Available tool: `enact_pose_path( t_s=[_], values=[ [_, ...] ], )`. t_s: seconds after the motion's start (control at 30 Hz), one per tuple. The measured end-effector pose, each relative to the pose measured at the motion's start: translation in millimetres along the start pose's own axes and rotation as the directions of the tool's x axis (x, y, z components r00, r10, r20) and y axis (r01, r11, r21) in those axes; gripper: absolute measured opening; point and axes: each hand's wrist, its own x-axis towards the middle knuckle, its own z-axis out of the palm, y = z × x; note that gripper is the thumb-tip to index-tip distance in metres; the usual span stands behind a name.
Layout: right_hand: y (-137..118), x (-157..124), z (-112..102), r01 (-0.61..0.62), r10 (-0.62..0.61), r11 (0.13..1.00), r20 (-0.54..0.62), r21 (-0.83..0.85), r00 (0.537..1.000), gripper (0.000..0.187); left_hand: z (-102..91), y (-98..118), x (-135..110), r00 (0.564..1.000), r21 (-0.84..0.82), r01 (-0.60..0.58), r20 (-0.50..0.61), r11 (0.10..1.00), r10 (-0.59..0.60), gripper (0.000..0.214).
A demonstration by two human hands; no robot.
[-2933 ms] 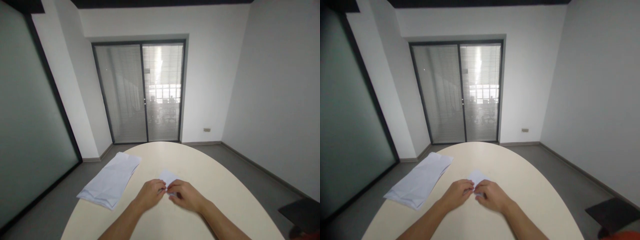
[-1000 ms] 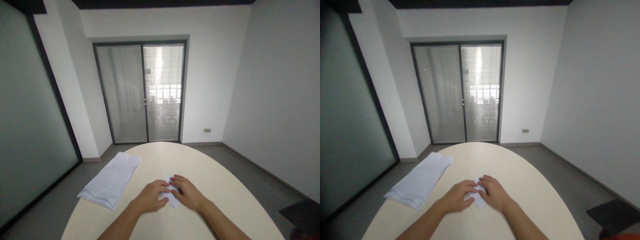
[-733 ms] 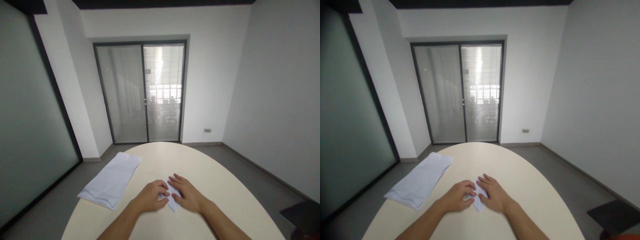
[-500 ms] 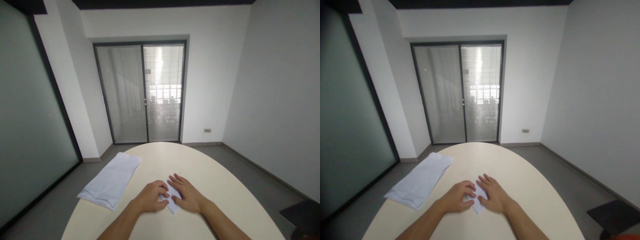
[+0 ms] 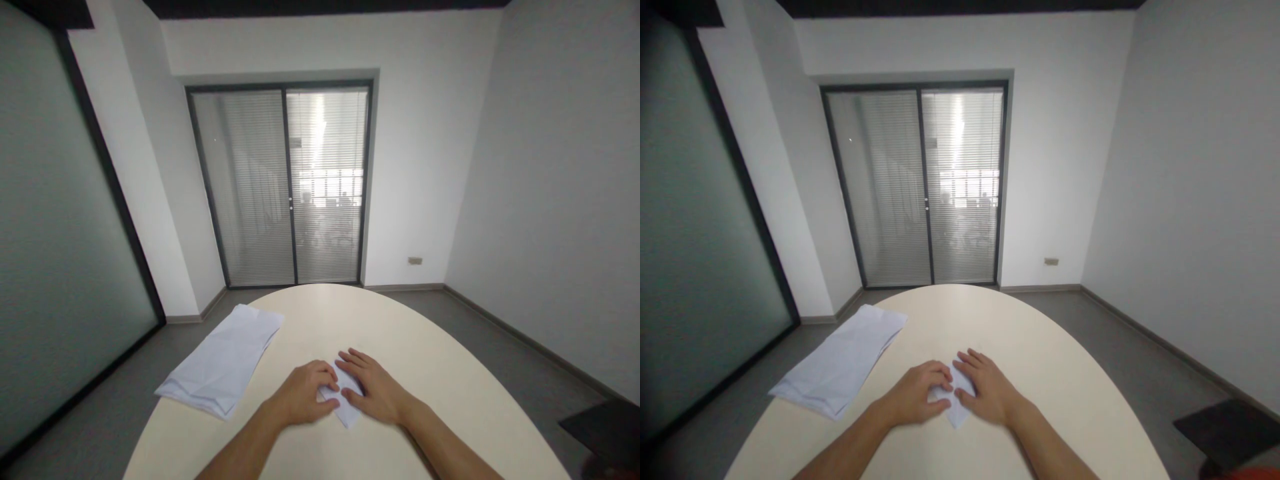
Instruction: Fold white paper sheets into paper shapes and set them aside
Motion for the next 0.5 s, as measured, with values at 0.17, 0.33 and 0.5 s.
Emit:
enact_pose_path(
  t_s=[0.17,0.33,0.5],
  values=[
    [0.2,-1.0,0.9,0.019,-0.017,0.999,-0.044,0.040,0.999,0.055,1.1,0.5,-0.2,1.000,0.018,0.001,0.004,1.000,-0.001,0.019],
    [-0.2,-1.8,1.1,0.036,-0.033,0.998,-0.054,0.042,0.998,0.052,1.2,0.8,-0.4,1.000,0.037,-0.009,0.006,0.999,0.009,0.021],
    [0.4,-1.2,0.9,0.036,-0.033,0.997,-0.048,0.064,0.998,0.052,0.7,-1.0,-0.5,1.000,0.053,0.014,-0.009,0.998,-0.013,0.025]
  ],
)
